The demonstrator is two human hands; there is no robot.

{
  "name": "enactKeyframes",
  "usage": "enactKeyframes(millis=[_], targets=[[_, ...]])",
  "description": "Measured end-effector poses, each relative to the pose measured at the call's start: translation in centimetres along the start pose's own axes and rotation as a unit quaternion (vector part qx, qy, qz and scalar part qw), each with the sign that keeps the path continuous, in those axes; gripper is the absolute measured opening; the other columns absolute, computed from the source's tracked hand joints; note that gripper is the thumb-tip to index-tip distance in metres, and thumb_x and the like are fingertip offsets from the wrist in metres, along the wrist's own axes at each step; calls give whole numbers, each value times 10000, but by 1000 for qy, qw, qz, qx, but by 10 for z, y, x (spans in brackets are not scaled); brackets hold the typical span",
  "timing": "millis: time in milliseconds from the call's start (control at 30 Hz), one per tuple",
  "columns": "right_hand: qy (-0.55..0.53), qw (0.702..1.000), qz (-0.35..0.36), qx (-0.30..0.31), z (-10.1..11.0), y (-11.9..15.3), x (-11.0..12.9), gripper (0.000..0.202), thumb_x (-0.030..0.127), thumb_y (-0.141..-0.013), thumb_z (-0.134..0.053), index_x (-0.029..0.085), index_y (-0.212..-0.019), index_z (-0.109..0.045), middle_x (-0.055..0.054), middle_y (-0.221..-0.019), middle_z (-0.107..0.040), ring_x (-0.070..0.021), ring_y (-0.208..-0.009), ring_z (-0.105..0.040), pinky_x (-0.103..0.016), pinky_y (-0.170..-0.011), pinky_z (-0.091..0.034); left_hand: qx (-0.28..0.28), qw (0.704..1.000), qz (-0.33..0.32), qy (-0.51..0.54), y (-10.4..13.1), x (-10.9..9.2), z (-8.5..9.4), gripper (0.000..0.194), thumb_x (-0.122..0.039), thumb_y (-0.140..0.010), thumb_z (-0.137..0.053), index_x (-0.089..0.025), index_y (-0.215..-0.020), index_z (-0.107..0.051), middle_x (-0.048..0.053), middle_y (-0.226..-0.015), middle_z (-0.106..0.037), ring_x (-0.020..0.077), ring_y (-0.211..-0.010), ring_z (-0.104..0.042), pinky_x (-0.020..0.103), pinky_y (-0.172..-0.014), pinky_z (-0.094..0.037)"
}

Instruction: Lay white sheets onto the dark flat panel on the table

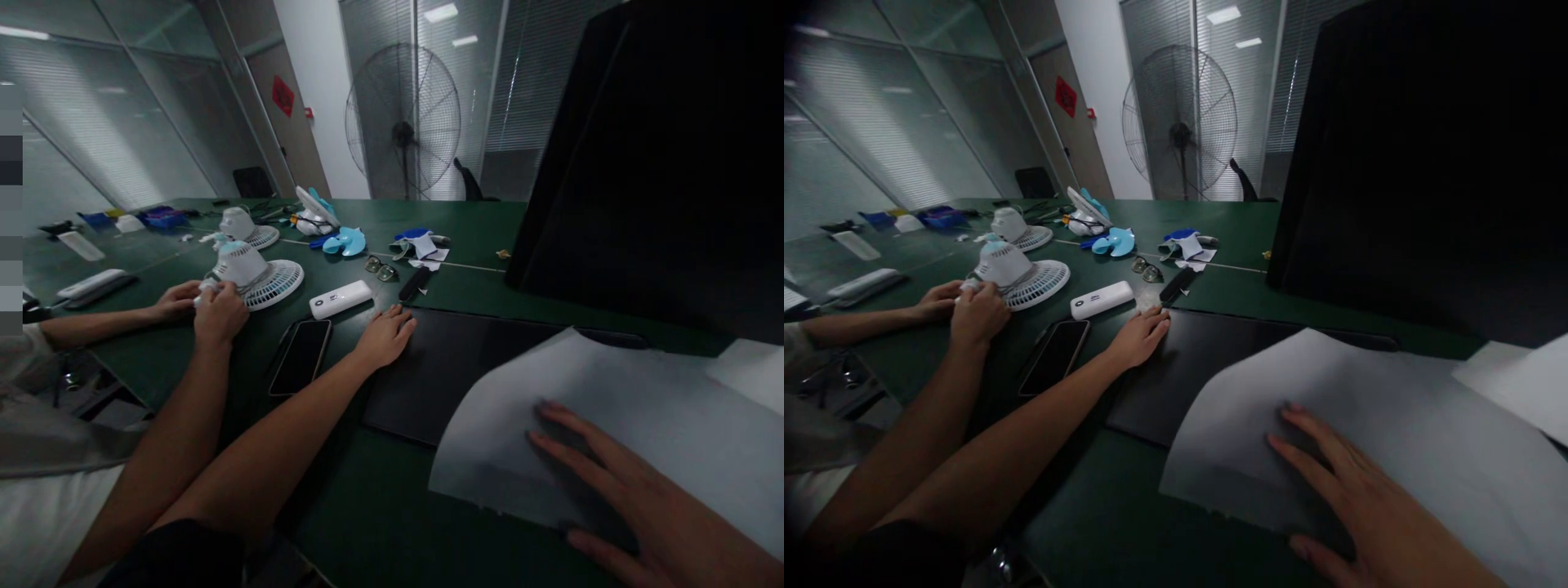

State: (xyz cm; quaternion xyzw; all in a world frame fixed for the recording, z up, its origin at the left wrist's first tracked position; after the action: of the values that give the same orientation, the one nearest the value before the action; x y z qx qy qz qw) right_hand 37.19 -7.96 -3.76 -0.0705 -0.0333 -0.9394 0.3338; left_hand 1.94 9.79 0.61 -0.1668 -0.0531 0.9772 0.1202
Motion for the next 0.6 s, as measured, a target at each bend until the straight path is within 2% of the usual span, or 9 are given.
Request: enactKeyframes(millis=[67, 133, 200, 300, 367, 433, 500, 600], targets=[[-30, 999, -1, 35, 13, -22, 10, 870, 780, -941, -543, 443, -1695, -270, -11, -1783, -56, -430, -1564, -347, -685, -1177, -461, -9, 1000, 8, 26, -1, 4, 0, 536, -457, -1149, -292, -200, -1447, -657, 110, -1624, -564, 262, -1557, -468, 461, -1310, -310], [-47, 997, 8, 67, 25, -48, 20, 854, 804, -952, -508, 436, -1690, -287, -22, -1781, -104, -441, -1593, -277, -734, -1213, -385, -26, 998, 17, 58, -1, 8, 2, 568, -479, -1153, -255, -211, -1435, -668, 81, -1589, -605, 249, -1537, -495, 434, -1311, -319], [-48, 995, 19, 79, 33, -78, 28, 862, 838, -945, -489, 430, -1683, -311, -50, -1761, -217, -442, -1585, -291, -754, -1225, -343, -39, 995, 24, 83, -2, 11, 5, 590, -488, -1153, -228, -221, -1418, -682, 59, -1555, -640, 245, -1513, -526, 425, -1311, -328], [-38, 997, 26, 62, 40, -125, 37, 874, 858, -938, -480, 402, -1673, -361, -93, -1718, -323, -419, -1566, -333, -700, -1258, -321, -42, 993, 26, 107, -1, 12, 8, 573, -463, -1150, -229, -235, -1433, -672, 40, -1534, -659, 249, -1477, -564, 434, -1297, -362], [-35, 998, 21, 46, 39, -151, 41, 884, 840, -948, -482, 353, -1678, -375, -109, -1745, -253, -424, -1611, -230, -668, -1303, -252, -38, 992, 19, 115, -1, 10, 9, 524, -469, -1133, -316, -224, -1457, -647, 53, -1523, -667, 266, -1441, -596, 439, -1266, -410], [-38, 999, 13, 36, 34, -170, 47, 905, 821, -951, -499, 302, -1683, -379, -114, -1771, -141, -446, -1639, -89, -675, -1329, -148, -35, 993, 19, 108, -2, 9, 9, 522, -495, -1069, -498, -190, -1475, -621, 92, -1503, -677, 297, -1395, -628, 444, -1225, -460], [-43, 998, 12, 34, 29, -181, 56, 926, 822, -947, -506, 277, -1685, -376, -118, -1772, -98, -454, -1639, -24, -687, -1332, -70, -35, 995, 25, 90, -2, 10, 7, 654, -462, -972, -661, -141, -1532, -554, 142, -1522, -652, 324, -1394, -626, 450, -1224, -463], [-49, 998, 15, 36, 26, -183, 68, 941, 852, -955, -450, 274, -1693, -358, -117, -1768, -103, -444, -1641, -25, -687, -1334, -42, -46, 995, 38, 80, -3, 14, 4, 914, -366, -914, -723, -68, -1675, -313, 220, -1660, -485, 343, -1493, -540, 460, -1270, -406]])
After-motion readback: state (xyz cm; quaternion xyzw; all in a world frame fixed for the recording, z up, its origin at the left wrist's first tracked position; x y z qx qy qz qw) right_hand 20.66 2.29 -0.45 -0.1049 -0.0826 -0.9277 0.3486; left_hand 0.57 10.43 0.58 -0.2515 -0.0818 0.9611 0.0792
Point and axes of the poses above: each hand's wrist, its own y-axis away from the middle knuckle, its own z-axis out of the back of the hand, x = y × z, the point moved 9 cm from there along -y, towards the middle knuckle
